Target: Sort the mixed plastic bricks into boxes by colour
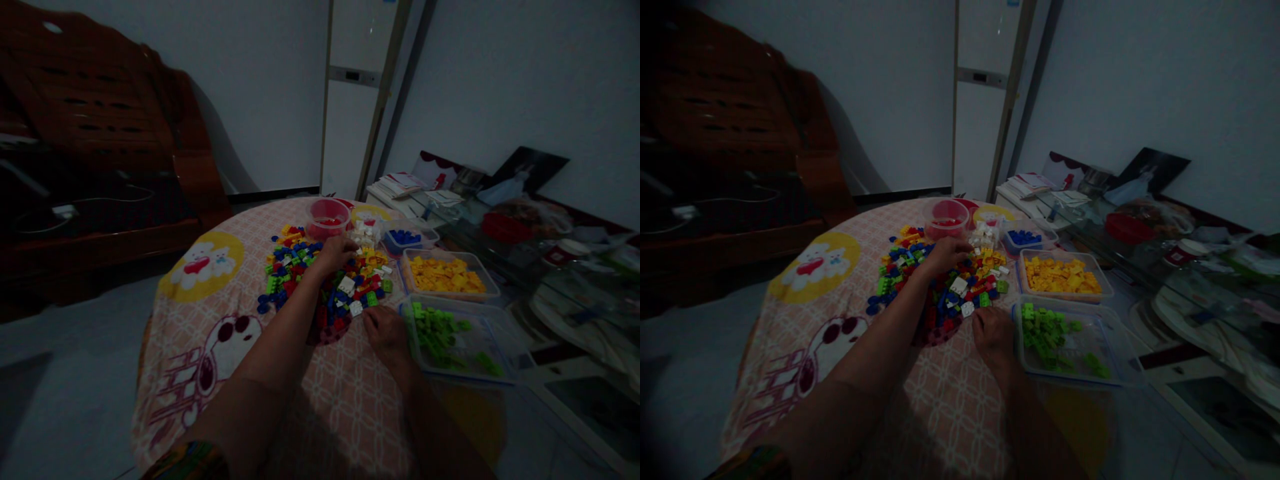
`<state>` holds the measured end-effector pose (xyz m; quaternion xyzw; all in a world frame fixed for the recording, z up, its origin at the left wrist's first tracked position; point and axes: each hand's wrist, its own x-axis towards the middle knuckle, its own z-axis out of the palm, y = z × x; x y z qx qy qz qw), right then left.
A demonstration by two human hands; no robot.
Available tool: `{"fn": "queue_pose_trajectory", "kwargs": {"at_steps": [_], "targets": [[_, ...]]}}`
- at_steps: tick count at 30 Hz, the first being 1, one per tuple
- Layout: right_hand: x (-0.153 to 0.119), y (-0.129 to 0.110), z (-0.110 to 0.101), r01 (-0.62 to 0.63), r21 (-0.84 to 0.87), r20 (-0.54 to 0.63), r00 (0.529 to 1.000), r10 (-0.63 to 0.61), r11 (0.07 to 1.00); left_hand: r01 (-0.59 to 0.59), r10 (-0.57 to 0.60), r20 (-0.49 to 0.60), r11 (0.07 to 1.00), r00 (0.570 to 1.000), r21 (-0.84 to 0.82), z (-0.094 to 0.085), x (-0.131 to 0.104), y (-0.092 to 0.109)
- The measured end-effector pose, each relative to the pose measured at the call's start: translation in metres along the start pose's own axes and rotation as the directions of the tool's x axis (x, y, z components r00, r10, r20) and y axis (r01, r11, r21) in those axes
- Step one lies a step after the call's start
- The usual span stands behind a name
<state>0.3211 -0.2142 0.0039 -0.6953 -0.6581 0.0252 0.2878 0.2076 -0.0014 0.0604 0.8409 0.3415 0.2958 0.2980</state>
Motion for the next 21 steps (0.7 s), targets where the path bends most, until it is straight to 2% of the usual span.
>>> {"fn": "queue_pose_trajectory", "kwargs": {"at_steps": [2, 5, 10, 13, 16, 21], "targets": [[0.000, 0.000, 0.001, -0.005, -0.010, -0.001, 1.000, 0.005, 1.000, -0.009, 0.000, 0.055, 0.987, 0.998, 0.162, 0.006, -0.002, 0.002], [0.000, 0.000, 0.001, -0.009, -0.024, 0.005, 1.000, 0.009, 1.000, -0.011, -0.019, 0.110, 0.965, 0.994, 0.262, 0.010, -0.005, 0.002], [0.000, 0.001, 0.001, 0.002, -0.012, 0.001, 1.000, -0.002, 1.000, 0.006, -0.022, 0.063, 0.970, 0.998, 0.243, 0.005, -0.005, 0.000], [0.000, 0.001, 0.001, 0.007, -0.015, 0.001, 1.000, -0.007, 1.000, -0.049, 0.017, 0.154, 0.978, 0.988, 0.203, 0.005, -0.004, 0.002], [0.000, 0.001, 0.001, 0.009, -0.014, 0.002, 1.000, -0.009, 1.000, -0.079, 0.013, 0.242, 0.962, 0.970, 0.262, 0.009, -0.004, 0.006], [0.001, 0.000, 0.001, 0.006, -0.021, 0.009, 1.000, -0.006, 1.000, -0.152, 0.038, 0.319, 0.928, 0.947, 0.341, 0.011, -0.006, 0.012]]}}
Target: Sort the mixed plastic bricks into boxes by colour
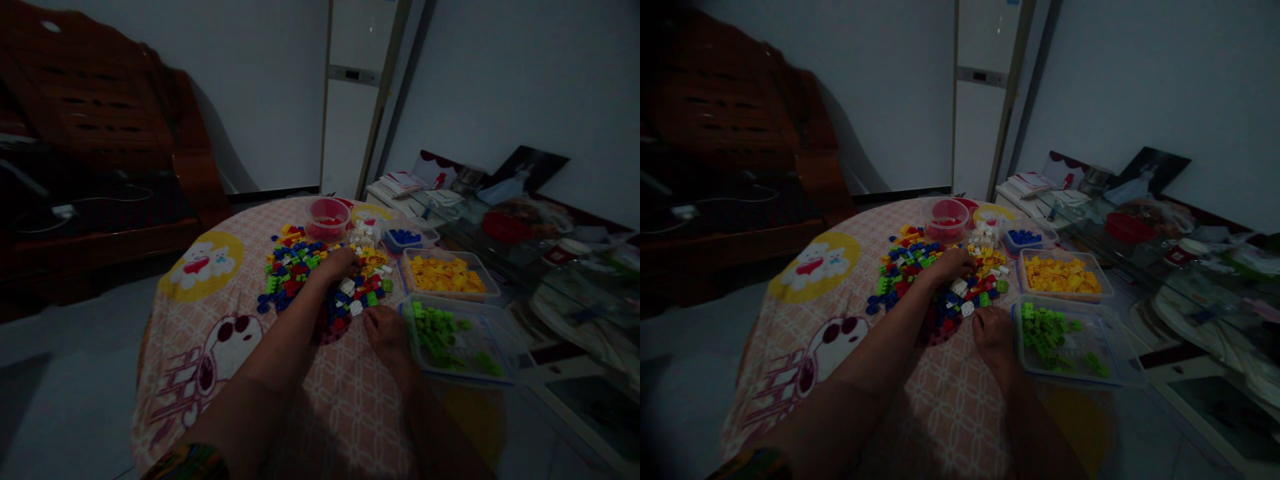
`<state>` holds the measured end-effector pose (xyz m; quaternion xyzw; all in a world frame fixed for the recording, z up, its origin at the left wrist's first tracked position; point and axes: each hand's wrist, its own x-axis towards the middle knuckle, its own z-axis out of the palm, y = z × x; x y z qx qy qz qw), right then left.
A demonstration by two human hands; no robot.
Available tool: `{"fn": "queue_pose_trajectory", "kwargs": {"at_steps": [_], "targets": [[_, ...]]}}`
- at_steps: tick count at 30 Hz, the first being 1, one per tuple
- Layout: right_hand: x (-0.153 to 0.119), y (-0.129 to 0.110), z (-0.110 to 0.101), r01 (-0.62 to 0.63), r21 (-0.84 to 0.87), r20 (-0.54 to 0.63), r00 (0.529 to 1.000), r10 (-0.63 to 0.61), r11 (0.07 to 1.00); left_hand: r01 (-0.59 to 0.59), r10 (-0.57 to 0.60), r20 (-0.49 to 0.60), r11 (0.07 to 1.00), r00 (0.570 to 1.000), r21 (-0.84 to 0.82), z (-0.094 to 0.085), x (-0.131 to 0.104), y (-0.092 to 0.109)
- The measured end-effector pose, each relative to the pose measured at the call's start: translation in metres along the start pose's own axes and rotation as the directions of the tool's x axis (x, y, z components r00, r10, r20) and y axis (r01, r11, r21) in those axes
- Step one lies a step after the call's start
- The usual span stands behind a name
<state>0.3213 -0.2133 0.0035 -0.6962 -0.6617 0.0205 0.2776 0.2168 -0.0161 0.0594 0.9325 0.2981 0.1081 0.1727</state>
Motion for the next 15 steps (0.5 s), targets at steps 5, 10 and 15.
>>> {"fn": "queue_pose_trajectory", "kwargs": {"at_steps": [5, 10, 15], "targets": [[-0.0002, 0.0000, 0.0020, -0.013, -0.006, -0.022, 1.000, 0.013, 1.000, 0.011, -0.010, 0.014, 0.997, 1.000, -0.081, -0.0052, -0.0027, 0.0030], [-0.0004, 0.0002, 0.0018, -0.008, 0.005, -0.012, 1.000, 0.008, 1.000, 0.054, -0.054, 0.012, 0.998, 0.998, -0.031, -0.0039, -0.0035, 0.0055], [0.0000, 0.0009, 0.0016, -0.011, -0.014, -0.012, 1.000, 0.011, 1.000, 0.046, -0.051, -0.084, 0.997, 0.995, -0.058, -0.0009, -0.0022, -0.0014]]}}
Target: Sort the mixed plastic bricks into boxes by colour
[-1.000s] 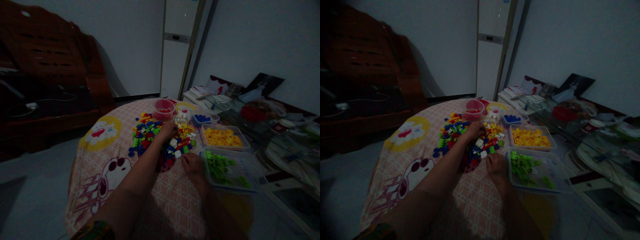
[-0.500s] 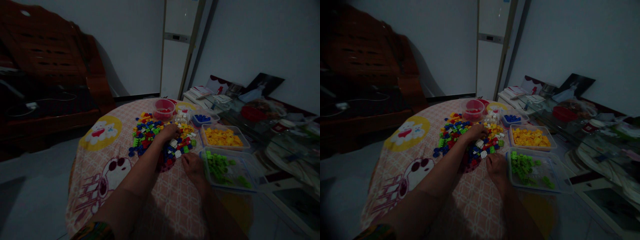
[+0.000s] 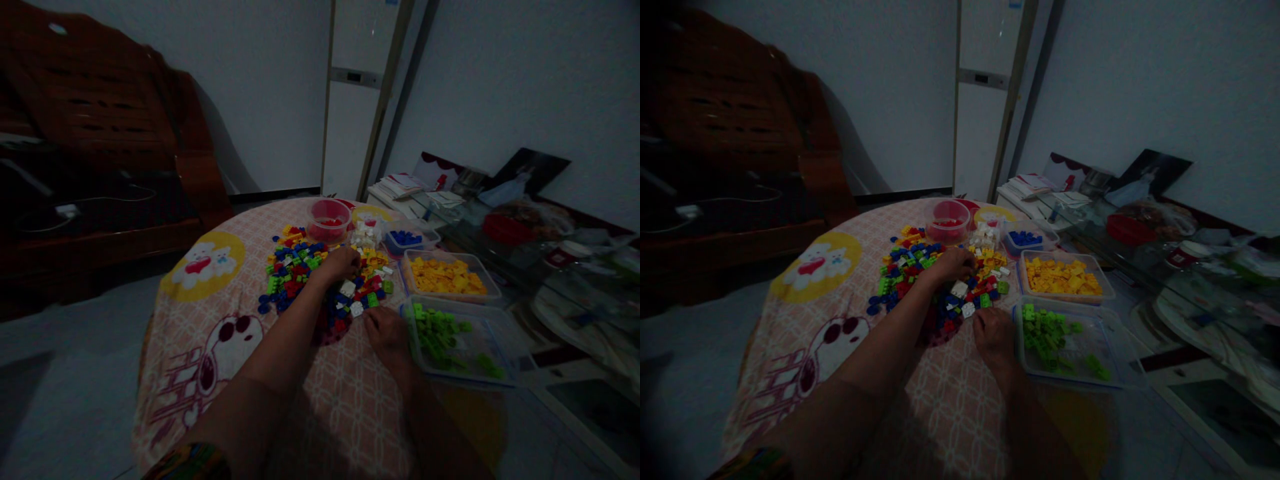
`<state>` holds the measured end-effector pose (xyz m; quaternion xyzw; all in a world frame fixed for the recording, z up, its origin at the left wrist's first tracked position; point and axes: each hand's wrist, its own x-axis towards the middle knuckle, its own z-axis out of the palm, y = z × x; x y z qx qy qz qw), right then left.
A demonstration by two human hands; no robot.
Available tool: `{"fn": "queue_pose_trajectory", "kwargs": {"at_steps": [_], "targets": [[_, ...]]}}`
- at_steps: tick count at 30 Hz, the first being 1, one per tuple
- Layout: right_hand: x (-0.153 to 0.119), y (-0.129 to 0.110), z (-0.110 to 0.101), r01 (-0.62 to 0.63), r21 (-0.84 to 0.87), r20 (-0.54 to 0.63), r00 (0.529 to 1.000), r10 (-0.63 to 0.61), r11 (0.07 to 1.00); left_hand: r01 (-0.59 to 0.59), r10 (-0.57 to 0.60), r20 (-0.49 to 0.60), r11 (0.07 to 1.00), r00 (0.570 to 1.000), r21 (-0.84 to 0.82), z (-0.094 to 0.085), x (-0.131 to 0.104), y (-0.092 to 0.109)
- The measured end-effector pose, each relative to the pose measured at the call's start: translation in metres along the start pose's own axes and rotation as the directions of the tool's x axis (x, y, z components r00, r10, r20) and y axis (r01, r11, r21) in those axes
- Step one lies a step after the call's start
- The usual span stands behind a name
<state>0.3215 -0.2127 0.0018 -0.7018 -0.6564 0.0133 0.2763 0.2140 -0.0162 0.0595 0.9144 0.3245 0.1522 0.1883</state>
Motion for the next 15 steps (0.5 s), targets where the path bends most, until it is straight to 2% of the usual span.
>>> {"fn": "queue_pose_trajectory", "kwargs": {"at_steps": [4, 7, 11, 13, 15], "targets": [[0.000, 0.001, 0.001, 0.013, 0.008, 0.002, 1.000, -0.013, 1.000, -0.006, -0.028, -0.195, 0.985, 0.980, -0.175, -0.005, 0.002, -0.014], [-0.001, 0.001, 0.002, 0.014, 0.021, -0.006, 1.000, -0.014, 1.000, -0.023, -0.108, -0.308, 0.919, 0.945, -0.393, -0.012, 0.003, -0.025], [0.000, 0.001, 0.001, 0.009, 0.016, -0.004, 1.000, -0.009, 1.000, -0.045, -0.258, -0.318, 0.710, 0.912, -0.703, -0.018, 0.000, -0.035], [0.000, 0.001, 0.001, 0.012, 0.010, 0.006, 1.000, -0.012, 1.000, -0.068, -0.349, -0.334, 0.595, 0.875, -0.801, -0.019, 0.000, -0.039], [0.000, 0.001, 0.001, 0.017, 0.007, 0.009, 1.000, -0.017, 1.000, -0.137, -0.423, -0.386, 0.510, 0.820, -0.849, -0.020, 0.001, -0.043]]}}
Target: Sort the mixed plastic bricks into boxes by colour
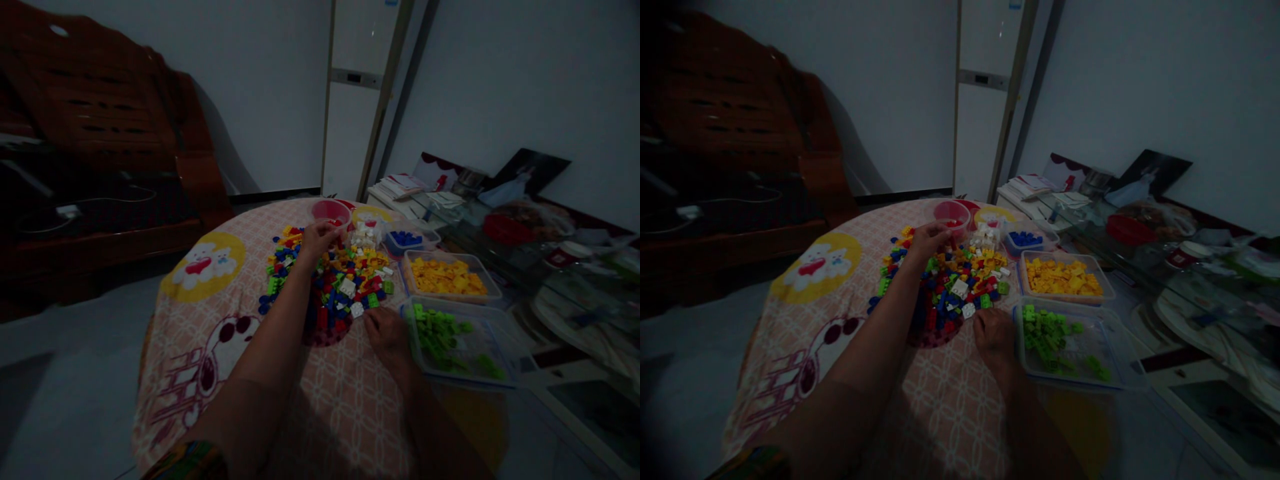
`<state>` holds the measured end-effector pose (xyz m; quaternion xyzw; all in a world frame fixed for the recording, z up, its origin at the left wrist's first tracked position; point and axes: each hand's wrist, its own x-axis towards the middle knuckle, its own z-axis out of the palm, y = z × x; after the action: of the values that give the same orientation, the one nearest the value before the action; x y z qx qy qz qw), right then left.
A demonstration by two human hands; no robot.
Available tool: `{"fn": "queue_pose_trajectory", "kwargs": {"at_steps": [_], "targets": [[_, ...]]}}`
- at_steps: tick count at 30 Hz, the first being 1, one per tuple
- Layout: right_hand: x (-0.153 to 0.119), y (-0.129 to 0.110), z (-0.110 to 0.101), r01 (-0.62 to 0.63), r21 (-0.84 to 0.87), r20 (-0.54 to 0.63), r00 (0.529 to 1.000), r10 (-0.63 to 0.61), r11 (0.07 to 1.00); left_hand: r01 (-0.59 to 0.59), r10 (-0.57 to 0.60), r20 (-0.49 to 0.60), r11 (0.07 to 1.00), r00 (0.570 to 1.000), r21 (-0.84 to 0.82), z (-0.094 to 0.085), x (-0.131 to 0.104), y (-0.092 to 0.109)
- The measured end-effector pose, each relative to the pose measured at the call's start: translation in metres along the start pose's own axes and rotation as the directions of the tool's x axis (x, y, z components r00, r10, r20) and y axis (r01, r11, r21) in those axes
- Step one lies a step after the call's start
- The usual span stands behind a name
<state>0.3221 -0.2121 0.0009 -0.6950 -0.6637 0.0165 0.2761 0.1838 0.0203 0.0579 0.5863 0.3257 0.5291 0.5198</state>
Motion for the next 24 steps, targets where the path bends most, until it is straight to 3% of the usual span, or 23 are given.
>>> {"fn": "queue_pose_trajectory", "kwargs": {"at_steps": [4, 7, 13, 18, 21, 24], "targets": [[0.000, 0.001, 0.002, 0.002, 0.001, -0.021, 1.000, -0.002, 1.000, -0.120, 0.105, -0.161, 0.989, 0.981, -0.088, -0.005, 0.009, -0.007], [-0.001, 0.001, 0.003, 0.002, 0.003, -0.023, 1.000, -0.002, 1.000, -0.161, 0.149, -0.179, 0.986, 0.972, -0.049, -0.008, 0.012, -0.013], [-0.001, 0.000, 0.000, -0.004, 0.017, -0.016, 1.000, 0.004, 1.000, -0.193, 0.194, -0.013, 0.981, 0.981, 0.031, -0.008, 0.013, -0.025], [0.000, -0.001, 0.000, -0.014, 0.018, -0.005, 1.000, 0.014, 1.000, -0.190, 0.179, 0.114, 0.977, 0.977, 0.094, -0.005, 0.011, -0.017], [-0.001, -0.002, 0.000, -0.018, 0.018, -0.010, 1.000, 0.018, 1.000, -0.158, 0.080, 0.278, 0.950, 0.957, 0.269, 0.000, 0.003, -0.005], [-0.001, -0.002, -0.001, -0.024, 0.011, -0.010, 1.000, 0.024, 1.000, -0.249, 0.003, 0.432, 0.820, 0.902, 0.515, 0.011, -0.007, 0.003]]}}
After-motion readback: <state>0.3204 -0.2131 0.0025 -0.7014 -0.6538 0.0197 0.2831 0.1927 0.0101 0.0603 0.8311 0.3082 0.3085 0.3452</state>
